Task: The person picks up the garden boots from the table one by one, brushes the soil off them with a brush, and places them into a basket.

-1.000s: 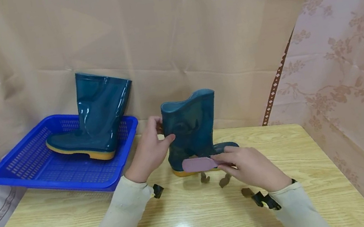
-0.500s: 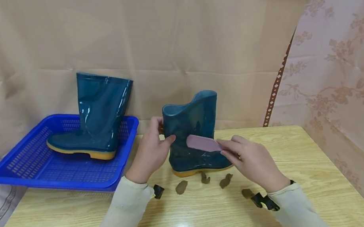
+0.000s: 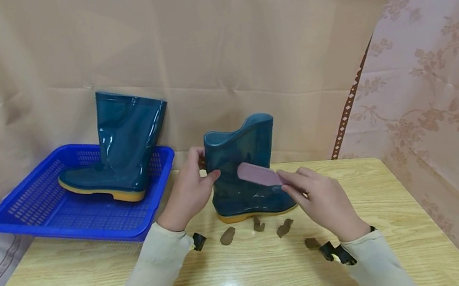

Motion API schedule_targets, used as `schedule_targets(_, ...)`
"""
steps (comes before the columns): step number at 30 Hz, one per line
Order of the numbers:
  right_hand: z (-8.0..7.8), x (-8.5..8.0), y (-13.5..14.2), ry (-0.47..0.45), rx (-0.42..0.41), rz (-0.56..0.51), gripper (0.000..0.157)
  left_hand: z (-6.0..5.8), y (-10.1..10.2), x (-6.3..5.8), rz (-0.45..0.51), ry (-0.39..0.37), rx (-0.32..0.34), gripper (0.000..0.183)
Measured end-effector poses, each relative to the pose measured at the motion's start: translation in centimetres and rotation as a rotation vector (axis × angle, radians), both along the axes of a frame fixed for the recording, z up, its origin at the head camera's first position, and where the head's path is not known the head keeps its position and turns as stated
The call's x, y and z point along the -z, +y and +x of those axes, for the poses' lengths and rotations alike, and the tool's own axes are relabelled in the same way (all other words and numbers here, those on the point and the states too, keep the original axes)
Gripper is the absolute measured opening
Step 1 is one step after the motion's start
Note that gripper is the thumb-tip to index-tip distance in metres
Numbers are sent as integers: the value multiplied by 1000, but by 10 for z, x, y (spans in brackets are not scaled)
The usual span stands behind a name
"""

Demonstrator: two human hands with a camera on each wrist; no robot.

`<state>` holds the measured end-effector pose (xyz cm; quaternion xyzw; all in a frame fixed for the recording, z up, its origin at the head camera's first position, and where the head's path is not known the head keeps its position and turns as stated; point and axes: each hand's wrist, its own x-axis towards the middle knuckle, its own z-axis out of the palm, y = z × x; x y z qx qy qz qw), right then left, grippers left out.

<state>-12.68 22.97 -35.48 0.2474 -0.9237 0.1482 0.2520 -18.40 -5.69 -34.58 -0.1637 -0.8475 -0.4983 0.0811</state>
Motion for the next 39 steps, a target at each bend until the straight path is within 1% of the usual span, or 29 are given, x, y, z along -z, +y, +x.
schedule_targets(2, -1, 0, 0, 71, 12, -29, 38, -1, 0, 1, 1, 2, -1, 39)
schedule_targets(3, -1, 0, 0, 88, 19, -34, 38, -1, -1, 1, 1, 1, -1, 38)
schedule_targets(5, -1, 0, 0, 79, 30, -23, 38, -1, -1, 1, 3, -1, -2, 38)
schedule_targets(7, -1, 2, -1, 30, 33, 5, 37, -2, 0, 2, 10, -2, -7, 36)
schedule_targets(9, -1, 3, 0, -40, 33, 37, 35, -2, 2, 3, 20, -5, -9, 35)
schedule_targets(13, 3, 6, 3, -172, 41, 93, 30, -1, 8, 5, 27, -23, 9, 34)
schedule_targets(15, 4, 8, 4, -213, 41, 110, 28, 0, 10, 5, 30, -29, 21, 35)
schedule_targets(17, 4, 9, 5, -232, 33, 116, 27, 1, 10, 4, 34, -31, 26, 36)
schedule_targets(20, 1, 10, 3, -193, 13, 109, 28, 1, 7, 2, 38, -38, 14, 39)
schedule_targets(24, -3, 8, -3, -61, 3, 34, 35, 0, 1, -1, 32, -38, -5, 42)
schedule_targets(26, -4, 7, -4, -10, 3, -3, 38, 0, 0, -2, 35, -27, -9, 41)
schedule_targets(27, -4, 6, -4, 3, 6, -7, 38, -1, -1, -2, 36, -23, -14, 41)
schedule_targets(29, -4, 6, -4, 0, 9, 8, 37, -1, -1, -1, 36, -18, -20, 41)
schedule_targets(31, -4, 7, -4, -34, 10, 49, 36, -1, -1, 0, 39, -18, -23, 41)
schedule_targets(34, -3, 8, -4, -119, 8, 117, 31, -2, -1, 1, 37, -15, -27, 43)
schedule_targets(39, -2, 6, -1, -314, 18, 159, 26, -3, -1, 3, 31, 3, -31, 41)
